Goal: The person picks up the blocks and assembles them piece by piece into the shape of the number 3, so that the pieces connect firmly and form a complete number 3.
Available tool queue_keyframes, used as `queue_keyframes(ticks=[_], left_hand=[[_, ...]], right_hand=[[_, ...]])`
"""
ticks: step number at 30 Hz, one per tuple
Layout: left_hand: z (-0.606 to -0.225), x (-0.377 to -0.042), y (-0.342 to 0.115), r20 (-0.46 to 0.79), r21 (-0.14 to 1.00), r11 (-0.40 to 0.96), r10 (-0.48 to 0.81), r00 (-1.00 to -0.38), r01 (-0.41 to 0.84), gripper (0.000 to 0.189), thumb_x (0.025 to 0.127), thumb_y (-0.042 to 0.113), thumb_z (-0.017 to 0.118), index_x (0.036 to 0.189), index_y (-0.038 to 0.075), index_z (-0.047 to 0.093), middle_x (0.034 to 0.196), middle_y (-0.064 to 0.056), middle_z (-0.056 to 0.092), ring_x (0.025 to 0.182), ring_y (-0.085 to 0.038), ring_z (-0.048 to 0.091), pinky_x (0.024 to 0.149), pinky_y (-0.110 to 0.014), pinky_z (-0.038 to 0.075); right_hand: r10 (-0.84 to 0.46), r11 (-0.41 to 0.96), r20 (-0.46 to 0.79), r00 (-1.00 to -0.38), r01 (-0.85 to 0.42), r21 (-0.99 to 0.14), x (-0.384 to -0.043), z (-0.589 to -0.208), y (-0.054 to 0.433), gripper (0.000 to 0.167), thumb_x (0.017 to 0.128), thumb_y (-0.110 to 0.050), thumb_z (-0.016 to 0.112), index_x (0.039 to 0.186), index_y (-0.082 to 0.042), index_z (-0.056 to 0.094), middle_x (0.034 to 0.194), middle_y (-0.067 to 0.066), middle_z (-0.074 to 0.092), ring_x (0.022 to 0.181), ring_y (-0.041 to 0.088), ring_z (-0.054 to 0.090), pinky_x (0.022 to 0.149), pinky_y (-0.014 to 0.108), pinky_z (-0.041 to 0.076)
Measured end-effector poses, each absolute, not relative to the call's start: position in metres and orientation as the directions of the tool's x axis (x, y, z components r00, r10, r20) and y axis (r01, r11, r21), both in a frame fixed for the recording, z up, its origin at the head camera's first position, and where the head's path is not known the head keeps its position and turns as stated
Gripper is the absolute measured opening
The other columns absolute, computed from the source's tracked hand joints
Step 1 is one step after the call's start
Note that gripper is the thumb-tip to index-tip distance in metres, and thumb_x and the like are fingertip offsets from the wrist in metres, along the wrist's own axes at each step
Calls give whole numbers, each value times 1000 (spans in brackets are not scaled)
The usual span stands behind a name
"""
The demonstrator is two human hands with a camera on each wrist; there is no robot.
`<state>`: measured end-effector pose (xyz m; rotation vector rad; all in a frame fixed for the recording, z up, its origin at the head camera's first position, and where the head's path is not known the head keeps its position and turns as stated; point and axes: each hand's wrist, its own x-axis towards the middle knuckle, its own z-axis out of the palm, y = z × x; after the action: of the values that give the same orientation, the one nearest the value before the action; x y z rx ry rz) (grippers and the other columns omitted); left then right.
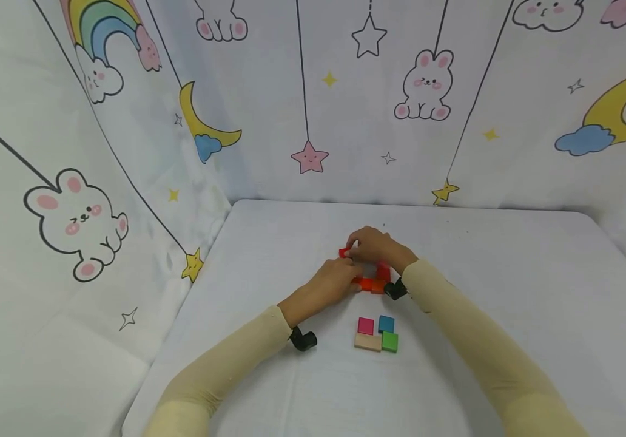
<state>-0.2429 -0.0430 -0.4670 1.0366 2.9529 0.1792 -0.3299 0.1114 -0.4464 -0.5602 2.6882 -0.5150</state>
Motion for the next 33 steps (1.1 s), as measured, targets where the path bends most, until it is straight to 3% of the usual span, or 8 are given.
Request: queue_keyframes(ticks=[14,22,28,33], left_hand=[[-465,-240,-43,47,107,773,625,-779,626,25,97,32,78,116,16,75,105,-1,73,98,-16,64,85,-28,56],[-464,-241,-41,32,118,780,616,-787,615,24,97,31,78,115,16,75,105,-1,73,95,-16,65,83,-29,55],[-467,-242,-39,4,127,781,616,-788,611,23,99,31,76,117,17,74,104,-1,72,94,-15,62,84,-28,53],[-466,-241,-39,3,124,790,604,-797,600,23,99,31,76,117,16,75,102,-1,71,92,-15,62,83,-27,53]], right_hand=[[-443,857,-260,-858,-320,-405,-330,-450,117,29,102,-30,68,125,-14,74,127,13,69,118,32,58,109,78,33],[-407,864,-198,-892,-306,-401,-329,-436,135,34,103,-33,68,129,-10,71,125,16,68,115,34,60,104,72,41],[-367,872,-114,-923,-298,-389,-295,-413,167,30,102,-31,70,120,-7,72,114,16,66,107,33,61,94,62,47],[-472,840,-216,-855,-362,-404,-250,-411,192,23,98,-29,75,112,-12,72,105,9,66,100,26,60,83,47,53]])
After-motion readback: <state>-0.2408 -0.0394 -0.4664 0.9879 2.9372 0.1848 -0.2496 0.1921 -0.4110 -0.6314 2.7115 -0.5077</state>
